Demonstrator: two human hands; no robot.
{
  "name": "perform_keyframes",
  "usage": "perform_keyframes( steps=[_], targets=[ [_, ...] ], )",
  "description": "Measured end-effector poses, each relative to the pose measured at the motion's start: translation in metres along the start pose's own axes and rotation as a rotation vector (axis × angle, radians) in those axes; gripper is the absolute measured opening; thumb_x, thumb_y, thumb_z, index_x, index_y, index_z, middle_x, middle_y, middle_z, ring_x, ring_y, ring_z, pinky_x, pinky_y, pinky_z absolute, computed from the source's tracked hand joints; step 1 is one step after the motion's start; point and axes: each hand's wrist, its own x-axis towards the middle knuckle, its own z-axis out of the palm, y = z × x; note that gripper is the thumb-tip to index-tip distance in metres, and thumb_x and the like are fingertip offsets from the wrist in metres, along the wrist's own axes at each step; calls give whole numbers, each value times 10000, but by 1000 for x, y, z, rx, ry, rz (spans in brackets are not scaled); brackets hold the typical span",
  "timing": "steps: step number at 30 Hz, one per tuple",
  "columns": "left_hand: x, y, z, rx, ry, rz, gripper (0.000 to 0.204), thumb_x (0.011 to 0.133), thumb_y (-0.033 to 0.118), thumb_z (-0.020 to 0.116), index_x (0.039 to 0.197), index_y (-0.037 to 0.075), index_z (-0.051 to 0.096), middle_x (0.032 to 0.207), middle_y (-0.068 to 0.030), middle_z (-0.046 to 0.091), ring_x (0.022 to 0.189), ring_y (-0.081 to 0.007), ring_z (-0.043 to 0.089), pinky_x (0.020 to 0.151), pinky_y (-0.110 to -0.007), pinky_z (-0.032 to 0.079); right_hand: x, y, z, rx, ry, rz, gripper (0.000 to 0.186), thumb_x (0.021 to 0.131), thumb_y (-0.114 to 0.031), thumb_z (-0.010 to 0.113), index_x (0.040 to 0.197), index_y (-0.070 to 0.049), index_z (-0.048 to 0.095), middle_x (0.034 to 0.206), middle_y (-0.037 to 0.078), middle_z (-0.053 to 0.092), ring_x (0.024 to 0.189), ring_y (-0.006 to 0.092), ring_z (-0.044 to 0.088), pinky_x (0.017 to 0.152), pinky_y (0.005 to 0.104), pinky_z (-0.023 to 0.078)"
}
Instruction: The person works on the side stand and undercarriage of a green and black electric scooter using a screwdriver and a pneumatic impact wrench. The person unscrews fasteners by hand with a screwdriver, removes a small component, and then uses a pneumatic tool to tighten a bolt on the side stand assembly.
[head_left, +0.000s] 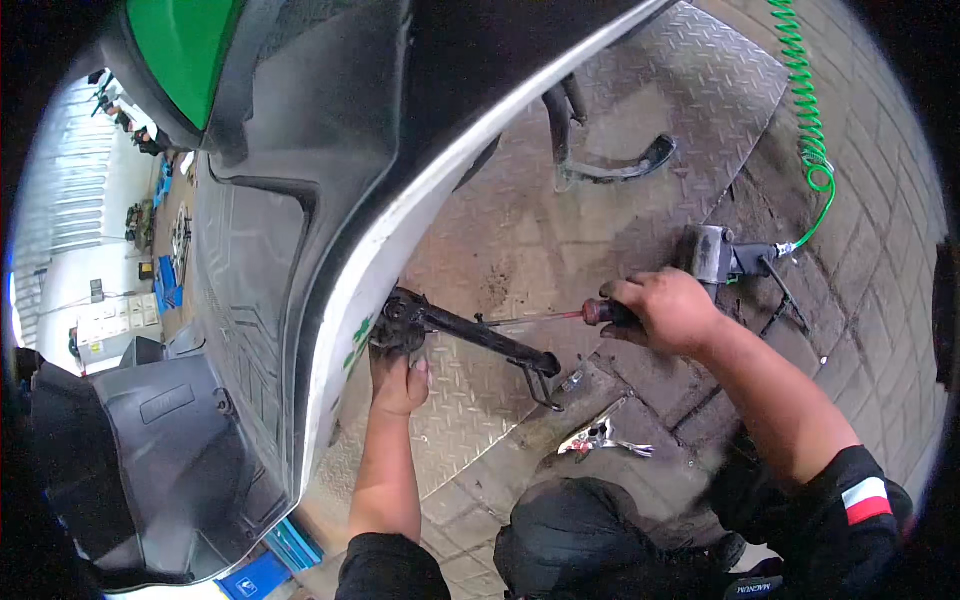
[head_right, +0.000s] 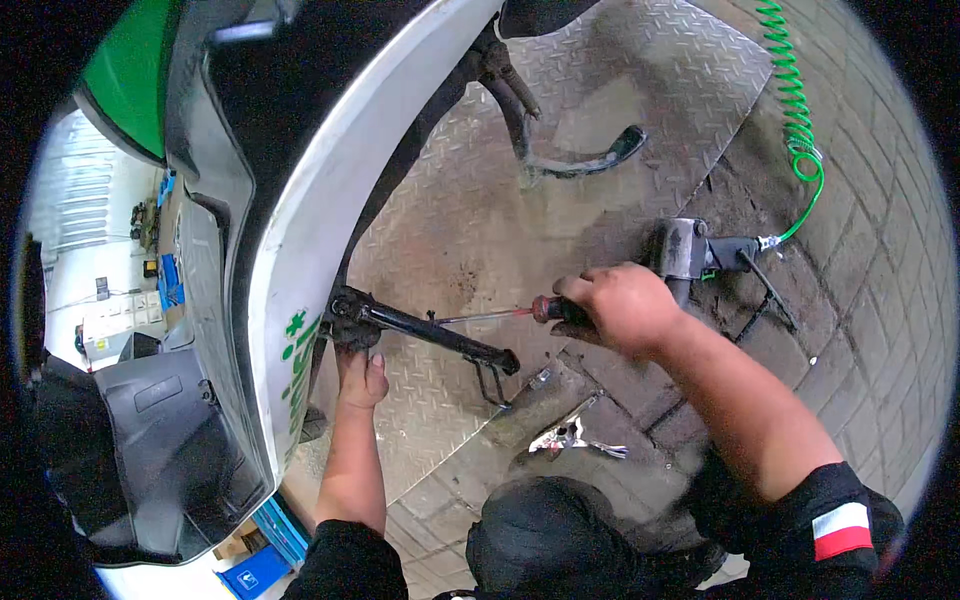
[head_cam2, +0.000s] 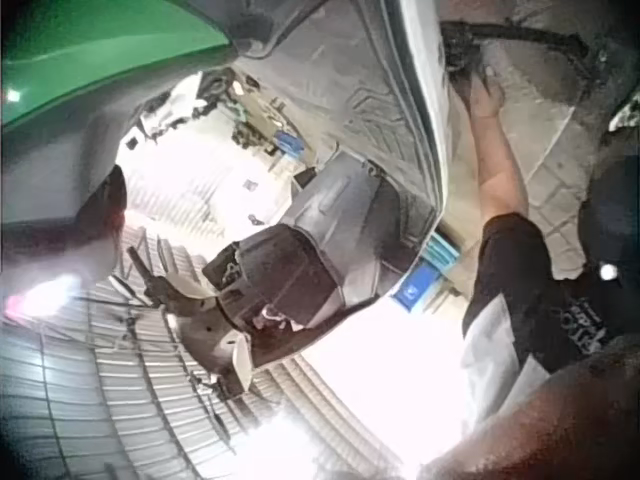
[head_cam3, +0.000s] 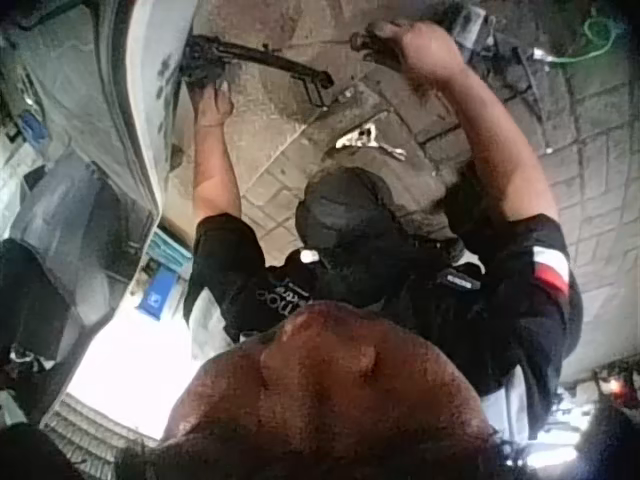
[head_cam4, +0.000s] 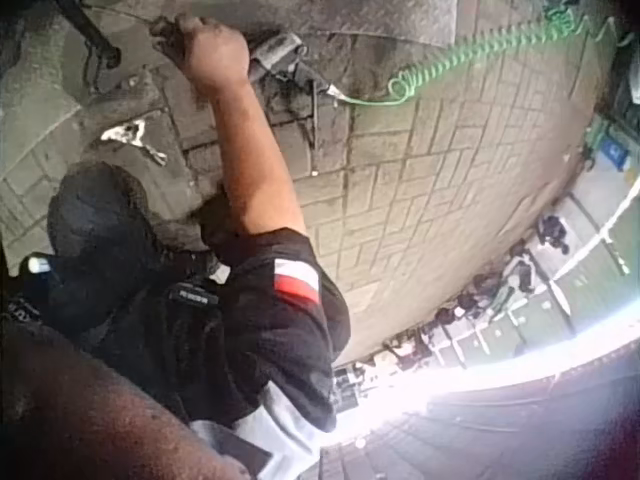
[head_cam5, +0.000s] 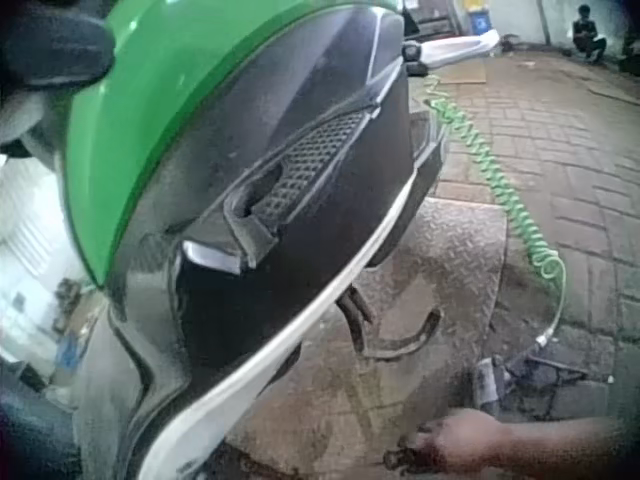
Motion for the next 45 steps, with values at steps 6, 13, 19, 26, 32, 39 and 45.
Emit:
perform_keyframes(
  steps=[6,13,19,26,32,39,45],
  targets=[
    [7,13,-8,-81,-63,-90,390,819,201,515,1148,3,587,1213,-233,550,1148,-444,461,1021,-507,315,5,-2,-22,-53,-48,17,414,754,-436,705,1015,-137,588,843,136,638,811,371,624,699,478,487],
    [19,42,-17,-231,-154,-366,398,915,311,512,1159,5,588,1220,-262,541,1170,-451,453,1038,-470,312,2,-2,-31,-37,-58,79,387,760,-361,708,1027,-107,592,913,173,661,880,388,622,771,477,489],
    [26,56,-20,-325,-156,-547,499,943,436,456,1168,11,587,1258,-263,519,1217,-413,439,1034,-432,326,6,-24,-59,-186,-201,188,327,772,-247,670,1039,-83,578,927,186,657,904,397,621,789,477,492],
    [27,60,-22,-415,-51,-584,684,946,574,360,1231,-16,554,1317,-252,501,1264,-356,444,1055,-380,319,23,-29,-76,-263,-317,240,348,807,-177,608,1128,-71,527,986,208,646,971,397,612,812,476,486],
    [39,84,-33,-392,-179,-742,615,936,539,449,1215,5,576,1253,-241,556,1206,-363,498,1022,-382,357,29,-7,-73,-223,-339,196,303,789,-117,567,1082,-53,524,967,239,625,981,415,590,808,469,471],
    [29,80,-31,-443,-89,-780,479,926,454,539,1122,26,627,1068,-178,649,1024,-300,597,900,-369,439,42,-12,-89,-185,-357,114,319,770,-113,587,1074,-39,529,955,239,637,972,421,597,795,492,467],
    [27,82,-33,-417,-38,-768,462,934,388,558,1160,-12,598,1144,-171,623,1071,-259,568,943,-354,409,52,-2,-71,-160,-245,85,390,747,-73,573,1135,-58,531,984,227,643,1005,395,599,840,461,482]
  ],
)
